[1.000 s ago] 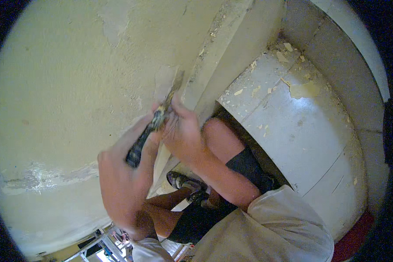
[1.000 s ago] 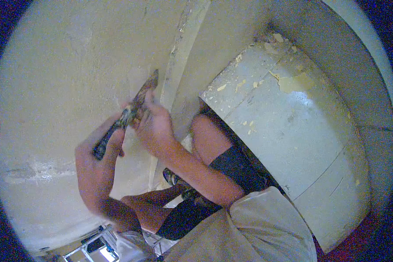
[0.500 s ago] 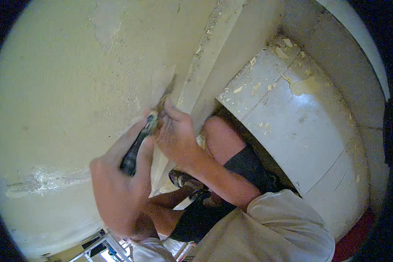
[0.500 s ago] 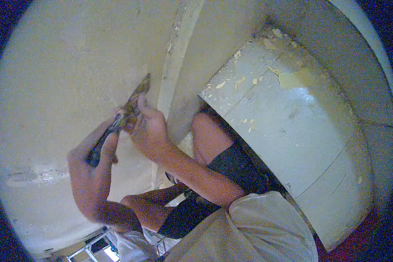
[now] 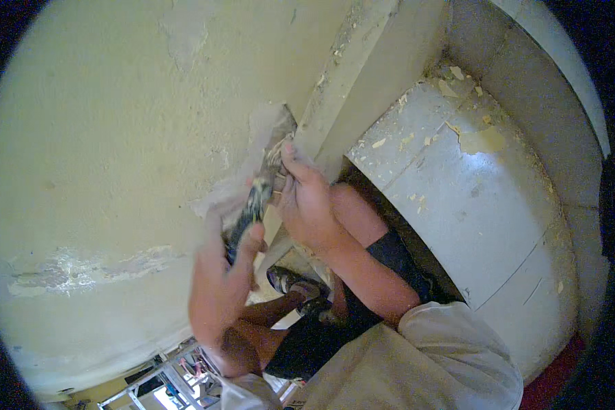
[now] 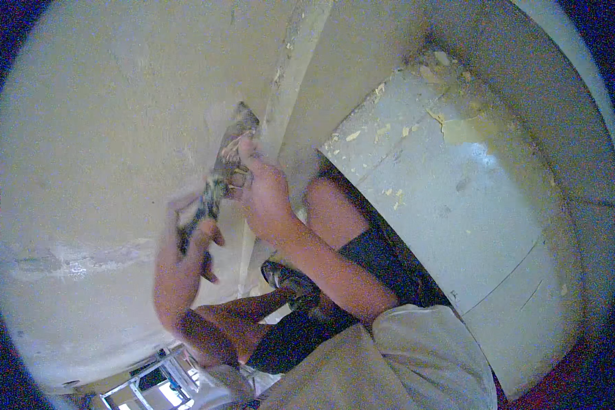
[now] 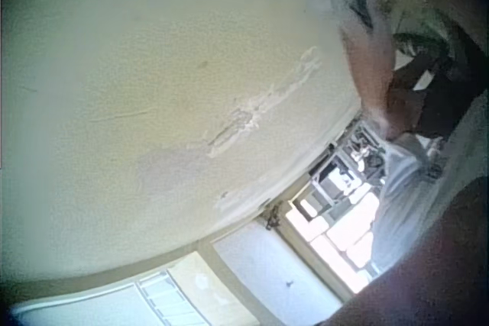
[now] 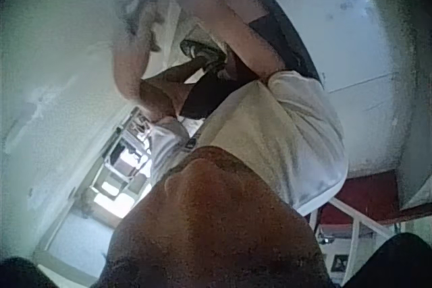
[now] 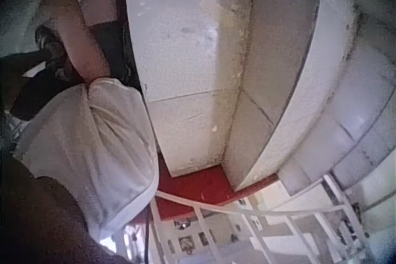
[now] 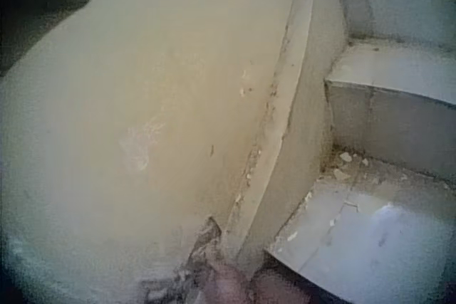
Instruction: The person scrapes old paint or plaster from a wall or ceiling using a metal scraper tool.
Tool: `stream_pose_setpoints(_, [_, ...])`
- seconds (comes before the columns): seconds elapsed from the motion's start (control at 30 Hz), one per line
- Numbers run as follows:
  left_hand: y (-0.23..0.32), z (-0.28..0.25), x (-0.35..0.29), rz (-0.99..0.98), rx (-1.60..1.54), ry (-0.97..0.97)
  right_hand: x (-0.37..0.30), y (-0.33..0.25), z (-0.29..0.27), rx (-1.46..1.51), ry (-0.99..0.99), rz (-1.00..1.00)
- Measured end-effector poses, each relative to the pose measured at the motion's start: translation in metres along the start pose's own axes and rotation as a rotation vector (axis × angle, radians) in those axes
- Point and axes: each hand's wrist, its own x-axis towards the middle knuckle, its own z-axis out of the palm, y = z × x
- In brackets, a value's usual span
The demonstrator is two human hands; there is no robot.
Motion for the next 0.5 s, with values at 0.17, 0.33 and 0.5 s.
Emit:
stream_pose_setpoints(0.17, [-0.062,0.044,0.005,-0.149,-0.373,0.065,0.003,0.004,-0.003,-0.334,0.101,-0.135])
stream_pose_setpoints(0.33, [-0.065,0.075,0.02,0.039,-0.608,0.1,0.002,-0.012,0.01,-0.45,0.135,-0.175])
stream_pose_setpoints(0.5, [-0.071,0.093,0.02,0.097,-0.729,0.192,0.01,-0.004,-0.002,-0.729,0.255,-0.267])
